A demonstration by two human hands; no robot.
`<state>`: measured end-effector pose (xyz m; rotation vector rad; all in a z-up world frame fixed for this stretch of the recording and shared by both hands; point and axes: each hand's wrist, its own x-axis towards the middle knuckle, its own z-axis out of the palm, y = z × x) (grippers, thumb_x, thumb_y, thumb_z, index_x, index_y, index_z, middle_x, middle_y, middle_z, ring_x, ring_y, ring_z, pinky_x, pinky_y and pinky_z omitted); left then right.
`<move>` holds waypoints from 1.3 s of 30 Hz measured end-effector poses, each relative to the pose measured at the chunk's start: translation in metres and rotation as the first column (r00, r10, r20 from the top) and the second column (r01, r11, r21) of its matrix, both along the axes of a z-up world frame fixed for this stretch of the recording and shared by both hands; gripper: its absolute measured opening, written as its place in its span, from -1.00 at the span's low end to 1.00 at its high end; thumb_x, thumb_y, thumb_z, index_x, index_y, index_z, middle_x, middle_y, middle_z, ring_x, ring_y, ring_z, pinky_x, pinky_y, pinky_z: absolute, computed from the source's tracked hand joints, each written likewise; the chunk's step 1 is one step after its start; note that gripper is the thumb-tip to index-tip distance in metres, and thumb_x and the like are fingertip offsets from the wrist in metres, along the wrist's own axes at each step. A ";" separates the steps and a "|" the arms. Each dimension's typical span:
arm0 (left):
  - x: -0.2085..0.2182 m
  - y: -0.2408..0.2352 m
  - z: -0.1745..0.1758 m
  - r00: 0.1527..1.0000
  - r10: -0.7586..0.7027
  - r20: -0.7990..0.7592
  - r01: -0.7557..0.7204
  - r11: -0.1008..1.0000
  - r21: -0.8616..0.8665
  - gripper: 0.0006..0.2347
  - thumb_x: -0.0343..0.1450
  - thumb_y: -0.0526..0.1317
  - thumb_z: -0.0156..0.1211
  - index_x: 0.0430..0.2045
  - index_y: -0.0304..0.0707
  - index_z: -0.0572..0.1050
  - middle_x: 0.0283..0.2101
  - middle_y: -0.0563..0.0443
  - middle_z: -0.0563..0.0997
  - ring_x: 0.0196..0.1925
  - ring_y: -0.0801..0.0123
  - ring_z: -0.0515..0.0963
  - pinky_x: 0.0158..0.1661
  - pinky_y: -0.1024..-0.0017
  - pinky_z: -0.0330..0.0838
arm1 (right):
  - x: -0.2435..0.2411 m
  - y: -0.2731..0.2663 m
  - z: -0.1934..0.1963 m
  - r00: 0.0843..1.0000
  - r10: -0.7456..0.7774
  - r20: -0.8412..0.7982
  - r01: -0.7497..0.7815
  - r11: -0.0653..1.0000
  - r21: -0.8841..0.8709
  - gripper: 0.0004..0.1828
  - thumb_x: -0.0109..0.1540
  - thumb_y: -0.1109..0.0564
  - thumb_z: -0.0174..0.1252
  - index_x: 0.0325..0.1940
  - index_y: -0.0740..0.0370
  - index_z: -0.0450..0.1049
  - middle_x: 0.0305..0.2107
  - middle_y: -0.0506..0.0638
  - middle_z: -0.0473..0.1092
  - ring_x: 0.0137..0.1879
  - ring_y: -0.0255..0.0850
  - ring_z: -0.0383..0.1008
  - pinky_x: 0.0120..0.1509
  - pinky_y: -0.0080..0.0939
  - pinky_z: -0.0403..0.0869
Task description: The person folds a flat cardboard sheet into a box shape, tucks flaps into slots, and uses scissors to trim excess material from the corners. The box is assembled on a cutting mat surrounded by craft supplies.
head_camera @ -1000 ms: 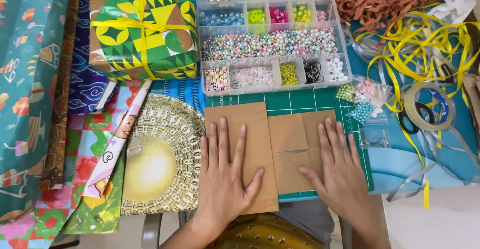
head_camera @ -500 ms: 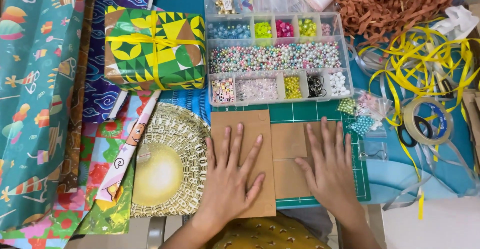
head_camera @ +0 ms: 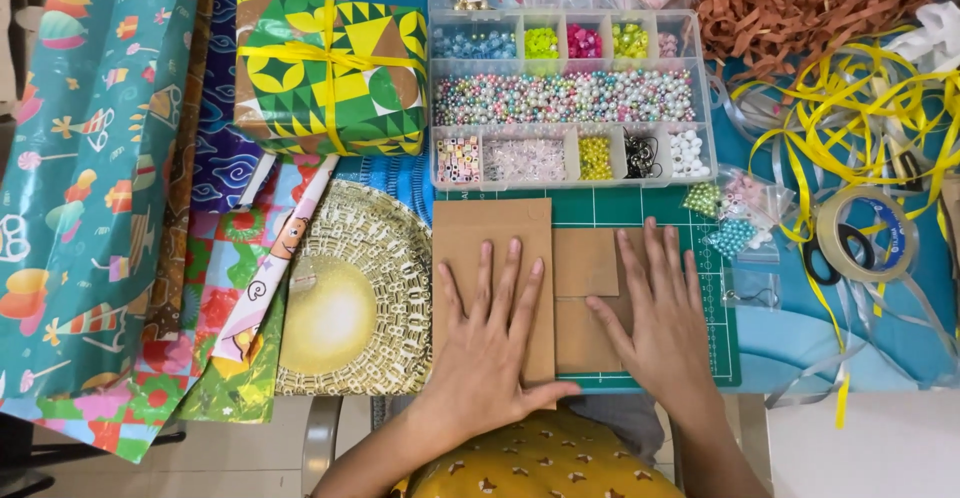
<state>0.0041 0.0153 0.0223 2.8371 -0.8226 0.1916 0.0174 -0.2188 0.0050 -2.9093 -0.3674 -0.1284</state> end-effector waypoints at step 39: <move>-0.003 0.027 0.036 0.937 -0.301 -0.178 0.186 0.861 -0.474 -0.69 0.51 -0.17 0.17 0.11 -0.30 0.45 0.02 -0.06 0.59 0.05 0.15 0.52 0.11 0.21 0.32 | -0.018 -0.031 0.032 0.974 -0.100 -0.203 0.205 0.767 0.608 -0.43 0.35 -0.01 0.00 0.46 0.09 0.20 0.55 0.11 -0.05 0.68 0.03 -0.12 0.64 0.19 0.01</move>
